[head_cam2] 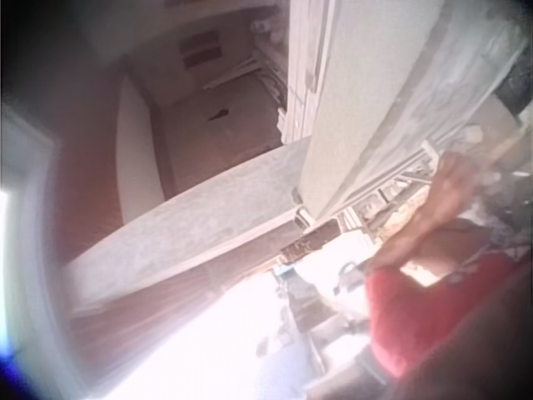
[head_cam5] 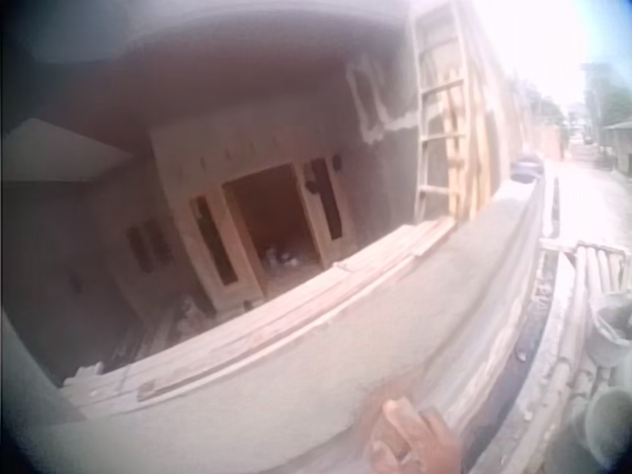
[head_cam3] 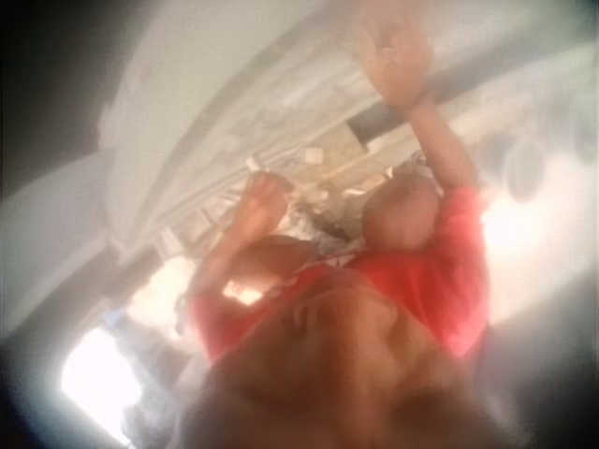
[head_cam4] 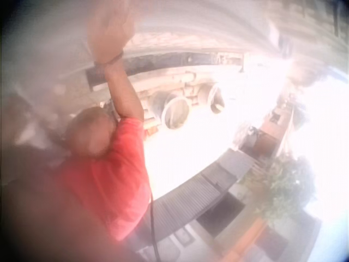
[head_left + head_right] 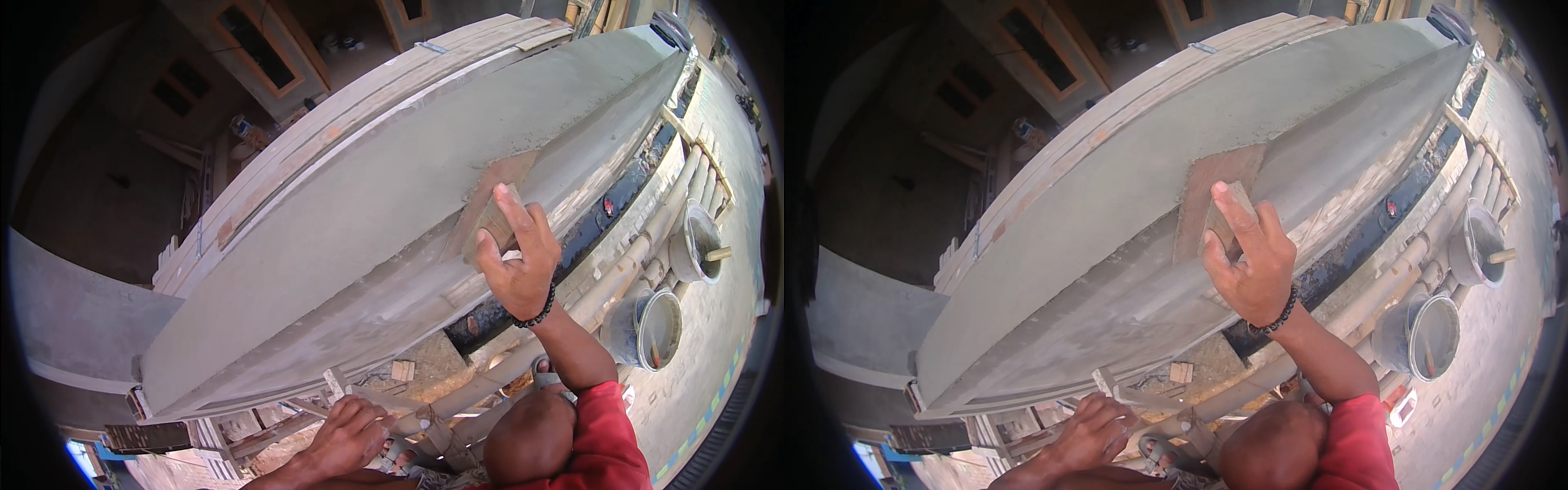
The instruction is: The person smooths a freshly plastered wall using a trowel. They repeatedly scrape and level the surface, occasionally dipping the trowel into a bucket to wet it before continuing to smooth the wall.
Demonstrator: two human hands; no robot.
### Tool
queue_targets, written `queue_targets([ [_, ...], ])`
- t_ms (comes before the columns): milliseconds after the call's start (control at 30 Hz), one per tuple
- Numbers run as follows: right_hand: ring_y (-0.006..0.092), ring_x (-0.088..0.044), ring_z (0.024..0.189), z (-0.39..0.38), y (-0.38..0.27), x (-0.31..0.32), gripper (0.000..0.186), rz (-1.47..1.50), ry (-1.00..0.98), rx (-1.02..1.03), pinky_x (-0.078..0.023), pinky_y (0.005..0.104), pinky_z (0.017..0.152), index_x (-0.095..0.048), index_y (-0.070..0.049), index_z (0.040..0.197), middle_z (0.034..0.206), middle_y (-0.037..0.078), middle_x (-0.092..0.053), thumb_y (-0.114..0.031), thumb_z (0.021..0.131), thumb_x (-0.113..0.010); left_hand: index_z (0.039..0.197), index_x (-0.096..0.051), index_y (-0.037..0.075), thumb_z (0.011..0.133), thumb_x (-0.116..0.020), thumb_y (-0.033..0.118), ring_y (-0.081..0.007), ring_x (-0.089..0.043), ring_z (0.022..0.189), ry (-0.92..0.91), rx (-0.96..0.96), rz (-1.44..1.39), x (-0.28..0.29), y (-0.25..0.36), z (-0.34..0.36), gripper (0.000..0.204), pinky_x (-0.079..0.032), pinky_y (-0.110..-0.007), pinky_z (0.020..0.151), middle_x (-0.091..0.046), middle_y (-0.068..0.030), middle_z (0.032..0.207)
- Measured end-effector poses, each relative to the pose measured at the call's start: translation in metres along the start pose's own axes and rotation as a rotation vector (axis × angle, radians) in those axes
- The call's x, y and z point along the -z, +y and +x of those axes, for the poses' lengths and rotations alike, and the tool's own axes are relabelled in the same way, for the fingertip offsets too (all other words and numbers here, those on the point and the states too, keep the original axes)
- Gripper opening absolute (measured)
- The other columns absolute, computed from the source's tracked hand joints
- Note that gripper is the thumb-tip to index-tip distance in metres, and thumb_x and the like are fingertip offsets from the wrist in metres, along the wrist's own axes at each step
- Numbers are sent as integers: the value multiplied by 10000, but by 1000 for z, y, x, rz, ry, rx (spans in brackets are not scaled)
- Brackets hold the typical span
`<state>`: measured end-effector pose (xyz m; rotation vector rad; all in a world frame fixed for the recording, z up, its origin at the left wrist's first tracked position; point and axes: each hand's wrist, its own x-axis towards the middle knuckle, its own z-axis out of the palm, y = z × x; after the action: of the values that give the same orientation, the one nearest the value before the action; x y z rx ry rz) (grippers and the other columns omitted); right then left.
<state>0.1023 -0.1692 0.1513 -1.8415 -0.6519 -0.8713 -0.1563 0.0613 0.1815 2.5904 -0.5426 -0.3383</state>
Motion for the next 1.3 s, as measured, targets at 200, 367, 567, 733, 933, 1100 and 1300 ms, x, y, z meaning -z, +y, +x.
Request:
queue_targets([
  [200, 191, -465, 613, -55, 13, 5, 645, -5, -159, 34, -434, 302, 540, -592, -61, 1327, 810, 96, -512, 27, 699, -709, 1118, -661, 29, 783, -719, 114, -285, -571, 1027, 9, -18, 7, 4, -4, 4, 350, -423, -458, 968, -625, -103, 1086],
  [367, 183, -480, 631, 34, 4, 23, 642, 21, 54, 13, -436, 294, 553, -591, -50, 1322, 833, 98, -543, 41, 696, -702, 1119, -661, 30, 790, -712, 115, -273, -575, 1018, -3, -30, 16, 4, -8, 0, 343, -419, -455, 972, -628, -101, 1079],
  [567, 182, -474, 638, -29, -5, -6, 662, 0, -147, 55, -424, 296, 533, -585, -71, 1338, 805, 91, -494, 36, 696, -706, 1130, -656, 32, 800, -706, 127, -273, -573, 1022, -8, -43, 31, 5, -7, 3, 347, -419, -450, 968, -629, -100, 1080],
  [733, 184, -466, 618, -25, 5, 11, 665, -15, -67, 50, -403, 286, 495, -585, -75, 1339, 799, 89, -487, 40, 695, -701, 1119, -661, 45, 807, -708, 132, -272, -577, 1023, -15, -23, 40, 6, -1, 4, 327, -426, -446, 966, -635, -92, 1078],
  [933, 207, -497, 637, 25, -18, 2, 632, 51, -35, 63, -431, 293, 532, -582, -42, 1326, 828, 96, -523, 40, 709, -692, 1106, -667, 60, 805, -712, 123, -265, -585, 1010, -16, -9, 50, 5, 0, 1, 310, -435, -438, 960, -642, -84, 1067],
  [1100, 199, -460, 596, -49, -7, -14, 670, 12, -186, 99, -421, 295, 512, -598, -114, 1337, 757, 70, -441, 45, 694, -698, 1137, -651, 29, 810, -698, 125, -272, -569, 1014, -43, -38, 69, 6, 0, 4, 344, -422, -438, 957, -624, -101, 1092],
  [1300, 211, -469, 597, 17, -12, 5, 691, 72, 33, 98, -422, 308, 506, -586, -116, 1350, 775, 86, -467, 27, 686, -713, 1109, -672, 58, 832, -701, 133, -269, -592, 999, -23, -9, 92, 4, 3, 1, 289, -445, -431, 953, -649, -93, 1046],
])
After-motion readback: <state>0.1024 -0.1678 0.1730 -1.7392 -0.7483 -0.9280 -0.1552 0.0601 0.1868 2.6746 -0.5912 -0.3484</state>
